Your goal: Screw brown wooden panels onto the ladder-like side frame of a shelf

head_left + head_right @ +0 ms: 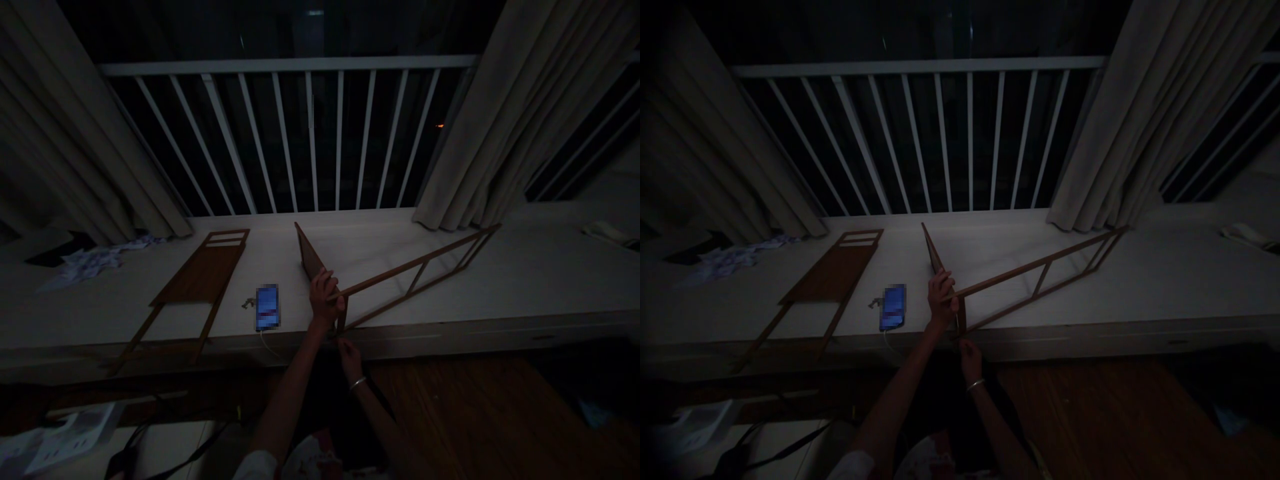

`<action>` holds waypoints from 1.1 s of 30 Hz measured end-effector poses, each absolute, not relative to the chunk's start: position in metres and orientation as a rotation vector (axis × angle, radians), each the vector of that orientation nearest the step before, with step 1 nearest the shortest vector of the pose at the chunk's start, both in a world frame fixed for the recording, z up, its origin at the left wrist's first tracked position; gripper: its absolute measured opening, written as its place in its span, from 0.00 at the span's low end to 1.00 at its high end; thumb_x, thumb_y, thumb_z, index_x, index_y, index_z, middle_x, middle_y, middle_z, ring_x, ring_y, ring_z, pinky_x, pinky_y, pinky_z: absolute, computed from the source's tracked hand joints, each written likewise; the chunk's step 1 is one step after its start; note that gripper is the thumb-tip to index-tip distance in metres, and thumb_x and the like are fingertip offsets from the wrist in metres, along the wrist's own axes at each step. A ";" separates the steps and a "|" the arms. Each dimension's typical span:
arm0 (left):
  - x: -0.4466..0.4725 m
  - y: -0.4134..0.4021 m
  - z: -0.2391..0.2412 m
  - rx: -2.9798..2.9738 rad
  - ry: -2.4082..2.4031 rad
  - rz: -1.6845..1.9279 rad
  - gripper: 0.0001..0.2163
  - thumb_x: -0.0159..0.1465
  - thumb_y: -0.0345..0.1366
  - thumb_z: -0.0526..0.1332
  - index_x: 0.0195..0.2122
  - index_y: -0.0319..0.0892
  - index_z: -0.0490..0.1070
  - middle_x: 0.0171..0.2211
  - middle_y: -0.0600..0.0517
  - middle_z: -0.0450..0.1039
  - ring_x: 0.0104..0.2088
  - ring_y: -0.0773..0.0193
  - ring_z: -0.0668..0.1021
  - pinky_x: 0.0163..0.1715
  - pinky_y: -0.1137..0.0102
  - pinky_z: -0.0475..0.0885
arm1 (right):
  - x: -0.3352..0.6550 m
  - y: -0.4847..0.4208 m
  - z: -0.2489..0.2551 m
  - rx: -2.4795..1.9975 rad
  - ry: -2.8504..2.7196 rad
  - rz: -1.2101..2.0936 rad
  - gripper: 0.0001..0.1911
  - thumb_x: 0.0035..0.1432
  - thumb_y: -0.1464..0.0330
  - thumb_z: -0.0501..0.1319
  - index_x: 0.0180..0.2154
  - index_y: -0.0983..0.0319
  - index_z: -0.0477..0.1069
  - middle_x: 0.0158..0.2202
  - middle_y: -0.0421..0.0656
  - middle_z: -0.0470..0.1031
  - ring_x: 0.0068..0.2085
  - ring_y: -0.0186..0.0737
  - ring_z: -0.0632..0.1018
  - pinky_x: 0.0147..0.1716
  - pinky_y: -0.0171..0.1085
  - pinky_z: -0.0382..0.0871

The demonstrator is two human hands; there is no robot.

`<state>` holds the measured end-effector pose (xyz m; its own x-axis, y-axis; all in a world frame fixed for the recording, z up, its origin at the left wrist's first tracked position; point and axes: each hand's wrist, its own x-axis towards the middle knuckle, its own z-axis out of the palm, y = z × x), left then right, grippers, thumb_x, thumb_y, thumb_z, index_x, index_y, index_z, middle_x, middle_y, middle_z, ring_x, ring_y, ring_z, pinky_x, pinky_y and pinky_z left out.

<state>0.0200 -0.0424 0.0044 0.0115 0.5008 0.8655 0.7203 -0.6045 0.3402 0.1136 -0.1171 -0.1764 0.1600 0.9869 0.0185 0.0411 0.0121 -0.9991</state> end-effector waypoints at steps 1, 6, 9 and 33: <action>0.020 -0.042 0.004 -2.080 -1.286 -1.633 0.15 0.55 0.45 0.48 0.37 0.41 0.65 0.45 0.44 0.65 0.54 0.53 0.61 0.47 0.56 0.61 | 0.114 -0.117 -0.177 -1.299 -1.118 1.056 0.23 0.49 0.52 0.54 0.31 0.66 0.73 0.29 0.46 0.76 0.33 0.42 0.74 0.36 0.39 0.66; 0.020 -0.041 0.003 -2.076 -1.295 -1.619 0.16 0.55 0.46 0.47 0.37 0.41 0.65 0.45 0.44 0.65 0.54 0.53 0.61 0.46 0.56 0.61 | 0.114 -0.118 -0.177 -1.296 -1.106 1.048 0.21 0.50 0.56 0.54 0.32 0.66 0.73 0.31 0.47 0.76 0.35 0.42 0.74 0.37 0.39 0.66; 0.021 -0.041 0.002 -2.068 -1.278 -1.639 0.16 0.55 0.45 0.47 0.37 0.41 0.64 0.44 0.44 0.65 0.54 0.53 0.61 0.46 0.56 0.61 | 0.115 -0.118 -0.179 -1.310 -1.110 1.042 0.20 0.50 0.56 0.55 0.32 0.66 0.74 0.31 0.47 0.76 0.35 0.43 0.74 0.37 0.39 0.66; 0.022 -0.039 0.001 -2.058 -1.296 -1.643 0.16 0.55 0.46 0.47 0.36 0.42 0.65 0.44 0.44 0.65 0.53 0.53 0.61 0.46 0.56 0.60 | 0.112 -0.118 -0.172 -1.421 -1.130 0.951 0.22 0.48 0.54 0.55 0.30 0.66 0.75 0.28 0.46 0.77 0.31 0.43 0.75 0.32 0.38 0.67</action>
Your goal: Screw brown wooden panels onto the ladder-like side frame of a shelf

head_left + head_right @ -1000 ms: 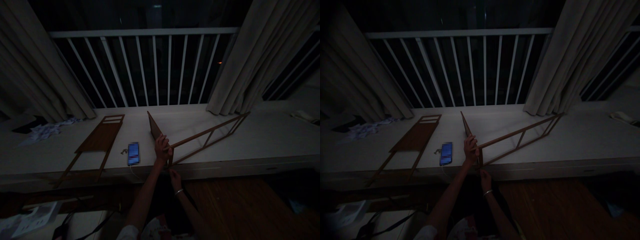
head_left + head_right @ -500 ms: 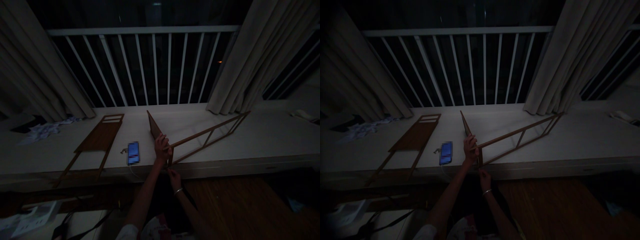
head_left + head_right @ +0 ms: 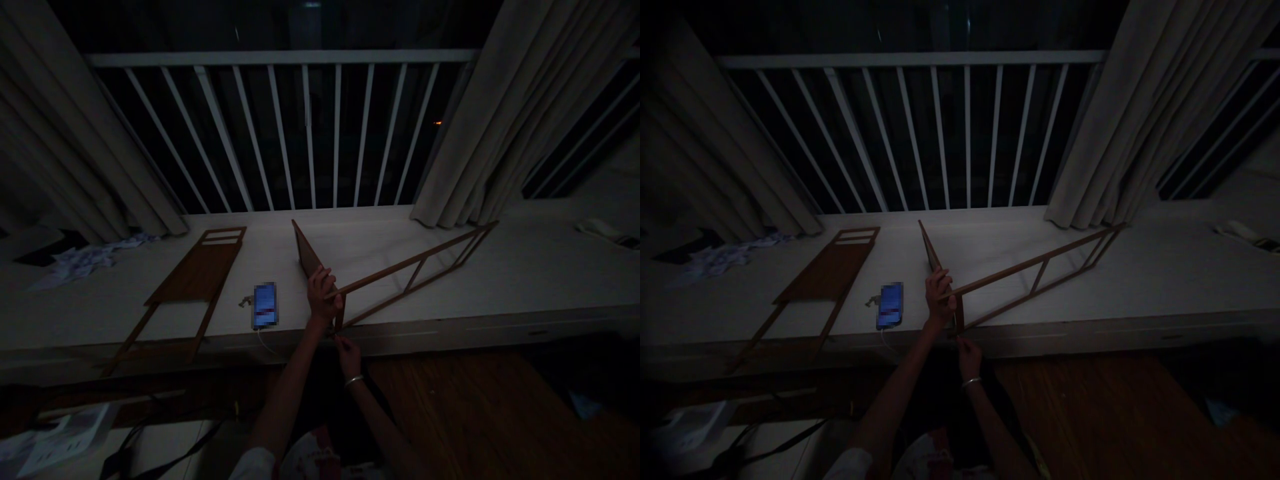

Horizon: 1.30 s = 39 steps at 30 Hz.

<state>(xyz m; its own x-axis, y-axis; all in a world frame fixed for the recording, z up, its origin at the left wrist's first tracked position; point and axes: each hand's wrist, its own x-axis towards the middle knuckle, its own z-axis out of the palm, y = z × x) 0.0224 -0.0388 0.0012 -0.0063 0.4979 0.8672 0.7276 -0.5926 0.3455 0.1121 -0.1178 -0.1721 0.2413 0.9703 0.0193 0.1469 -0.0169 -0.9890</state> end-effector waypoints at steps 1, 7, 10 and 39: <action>0.023 -0.039 0.001 -2.051 -1.296 -1.647 0.15 0.55 0.46 0.47 0.36 0.42 0.64 0.44 0.44 0.65 0.53 0.53 0.61 0.46 0.56 0.60 | 0.112 -0.118 -0.172 -1.426 -1.135 0.947 0.22 0.48 0.54 0.55 0.30 0.65 0.75 0.28 0.46 0.77 0.30 0.43 0.75 0.32 0.38 0.67; 0.023 -0.039 0.001 -2.046 -1.306 -1.652 0.15 0.55 0.46 0.47 0.35 0.42 0.64 0.44 0.44 0.66 0.53 0.53 0.61 0.46 0.56 0.60 | 0.115 -0.119 -0.169 -1.457 -1.184 0.887 0.21 0.49 0.54 0.55 0.29 0.65 0.76 0.28 0.47 0.77 0.29 0.44 0.75 0.33 0.39 0.66; 0.023 -0.038 0.000 -2.048 -1.296 -1.657 0.16 0.55 0.46 0.47 0.36 0.42 0.64 0.44 0.44 0.65 0.53 0.53 0.61 0.47 0.57 0.60 | 0.116 -0.119 -0.167 -1.474 -1.264 0.815 0.21 0.50 0.55 0.54 0.30 0.64 0.76 0.29 0.48 0.77 0.29 0.44 0.75 0.34 0.39 0.66; 0.022 -0.042 0.004 -2.066 -1.335 -1.636 0.16 0.56 0.46 0.47 0.36 0.42 0.65 0.44 0.45 0.65 0.53 0.53 0.61 0.46 0.57 0.61 | 0.119 -0.124 -0.170 -1.499 -1.255 0.844 0.24 0.51 0.51 0.51 0.30 0.63 0.74 0.28 0.46 0.76 0.30 0.41 0.73 0.34 0.37 0.64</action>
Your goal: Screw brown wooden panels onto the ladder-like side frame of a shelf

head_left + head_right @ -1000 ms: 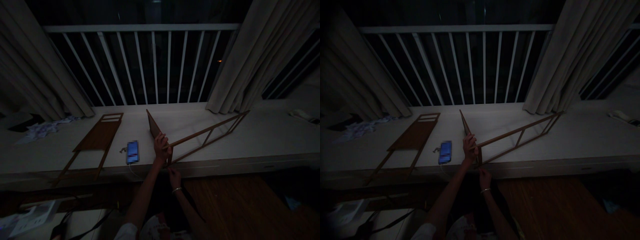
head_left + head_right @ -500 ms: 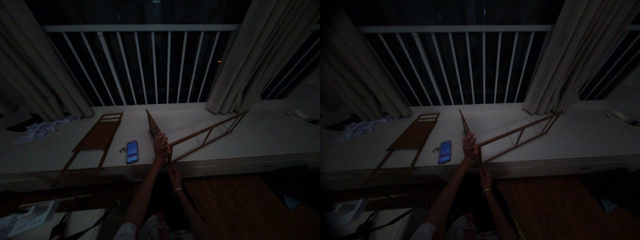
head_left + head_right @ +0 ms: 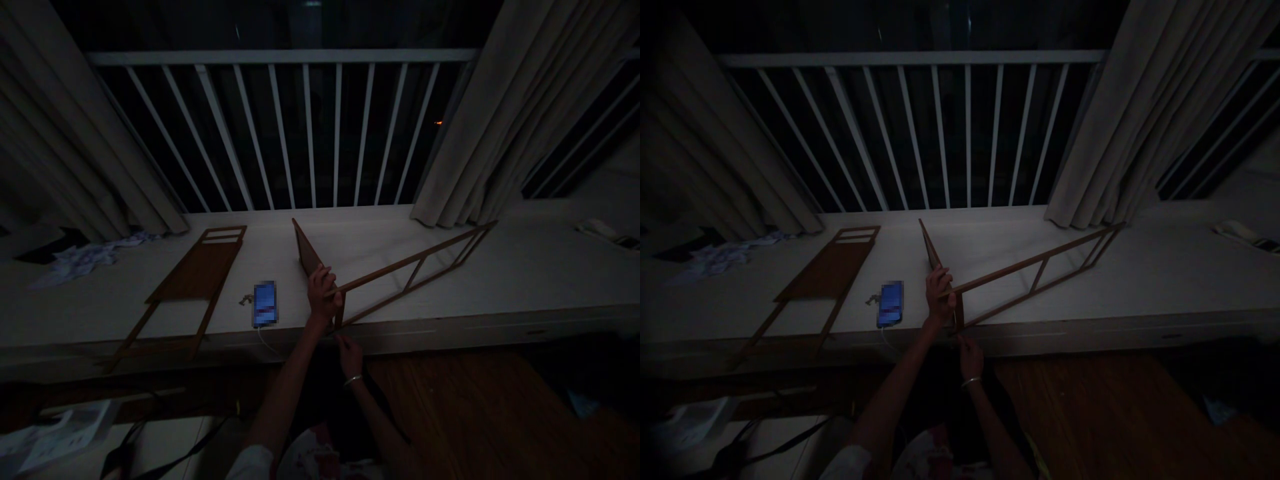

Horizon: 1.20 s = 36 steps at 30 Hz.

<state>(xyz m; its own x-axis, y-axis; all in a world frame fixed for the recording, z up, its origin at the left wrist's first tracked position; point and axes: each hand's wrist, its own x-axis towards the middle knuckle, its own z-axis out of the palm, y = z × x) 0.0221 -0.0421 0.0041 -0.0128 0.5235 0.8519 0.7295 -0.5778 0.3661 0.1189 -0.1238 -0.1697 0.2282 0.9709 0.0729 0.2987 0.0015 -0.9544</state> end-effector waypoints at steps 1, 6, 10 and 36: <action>0.022 -0.042 0.004 -2.067 -1.344 -1.635 0.15 0.56 0.46 0.47 0.36 0.42 0.65 0.44 0.45 0.65 0.53 0.53 0.61 0.46 0.57 0.61 | 0.119 -0.123 -0.169 -1.477 -1.260 0.863 0.24 0.51 0.51 0.51 0.30 0.63 0.74 0.29 0.46 0.76 0.31 0.41 0.73 0.35 0.37 0.64; 0.022 -0.043 0.002 -2.076 -1.352 -1.635 0.15 0.55 0.46 0.48 0.36 0.43 0.65 0.44 0.45 0.65 0.53 0.53 0.62 0.47 0.57 0.61 | 0.127 -0.112 -0.162 -1.357 -1.359 0.997 0.25 0.49 0.50 0.53 0.31 0.64 0.74 0.31 0.45 0.76 0.35 0.42 0.73 0.37 0.38 0.64; 0.021 -0.042 0.003 -2.075 -1.344 -1.654 0.16 0.56 0.46 0.47 0.37 0.42 0.65 0.44 0.45 0.65 0.53 0.53 0.61 0.47 0.56 0.61 | 0.136 -0.100 -0.156 -1.259 -1.476 1.143 0.24 0.48 0.50 0.54 0.24 0.64 0.74 0.23 0.41 0.74 0.28 0.38 0.73 0.30 0.34 0.65; 0.021 -0.041 0.007 -2.090 -1.330 -1.651 0.15 0.56 0.45 0.47 0.36 0.42 0.65 0.44 0.45 0.65 0.53 0.54 0.61 0.47 0.57 0.61 | 0.135 -0.098 -0.163 -1.297 -1.509 1.149 0.25 0.51 0.50 0.50 0.29 0.64 0.74 0.29 0.45 0.76 0.33 0.42 0.74 0.35 0.38 0.65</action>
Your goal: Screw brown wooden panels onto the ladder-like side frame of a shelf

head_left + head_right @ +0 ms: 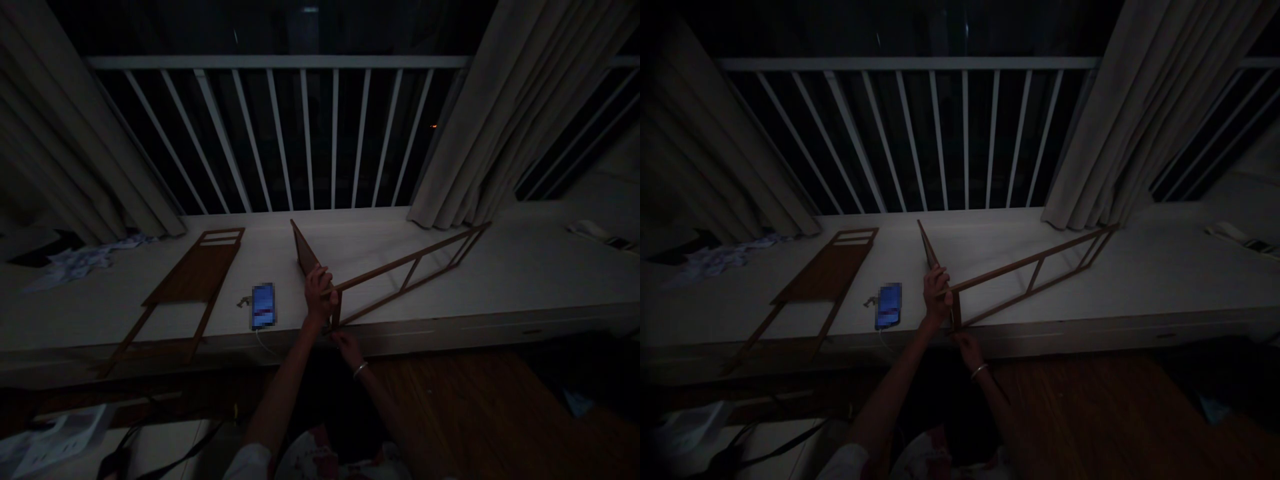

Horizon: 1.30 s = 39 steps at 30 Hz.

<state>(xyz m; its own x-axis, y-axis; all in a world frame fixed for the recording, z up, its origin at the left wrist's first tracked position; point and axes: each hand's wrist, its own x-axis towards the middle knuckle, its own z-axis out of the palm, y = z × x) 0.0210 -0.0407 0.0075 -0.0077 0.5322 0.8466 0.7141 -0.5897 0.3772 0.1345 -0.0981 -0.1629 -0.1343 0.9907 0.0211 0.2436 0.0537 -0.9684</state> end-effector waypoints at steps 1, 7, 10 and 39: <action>0.021 -0.041 0.007 -2.093 -1.327 -1.656 0.15 0.57 0.45 0.46 0.36 0.42 0.64 0.44 0.45 0.65 0.53 0.54 0.61 0.47 0.57 0.61 | 0.133 -0.100 -0.163 -1.309 -1.488 1.136 0.26 0.51 0.50 0.50 0.29 0.64 0.74 0.29 0.45 0.76 0.33 0.42 0.74 0.35 0.38 0.65; 0.021 -0.041 0.007 -2.106 -1.314 -1.678 0.17 0.58 0.46 0.45 0.37 0.41 0.65 0.45 0.45 0.64 0.54 0.54 0.60 0.48 0.57 0.60 | 0.124 -0.109 -0.159 -1.348 -1.387 1.072 0.29 0.51 0.48 0.48 0.28 0.64 0.74 0.27 0.45 0.75 0.33 0.43 0.74 0.36 0.39 0.64; 0.020 -0.041 0.007 -2.107 -1.324 -1.656 0.17 0.58 0.47 0.45 0.37 0.41 0.65 0.45 0.45 0.64 0.54 0.54 0.60 0.48 0.57 0.60 | 0.121 -0.110 -0.155 -1.356 -1.347 1.064 0.28 0.50 0.48 0.49 0.27 0.64 0.74 0.27 0.46 0.75 0.33 0.43 0.74 0.36 0.39 0.65; 0.025 -0.037 0.002 -2.086 -1.315 -1.674 0.15 0.55 0.44 0.46 0.36 0.42 0.64 0.44 0.44 0.64 0.53 0.52 0.60 0.48 0.55 0.59 | 0.110 -0.102 -0.154 -1.383 -1.134 1.160 0.20 0.48 0.57 0.52 0.29 0.67 0.71 0.26 0.44 0.74 0.31 0.41 0.72 0.31 0.34 0.63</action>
<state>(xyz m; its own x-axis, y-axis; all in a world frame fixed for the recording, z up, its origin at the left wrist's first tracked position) 0.0251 -0.0365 0.0022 -0.0138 0.5233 0.8520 0.7039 -0.6001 0.3800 0.1104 -0.1022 -0.1536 0.1128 0.9895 -0.0907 0.0682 -0.0988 -0.9928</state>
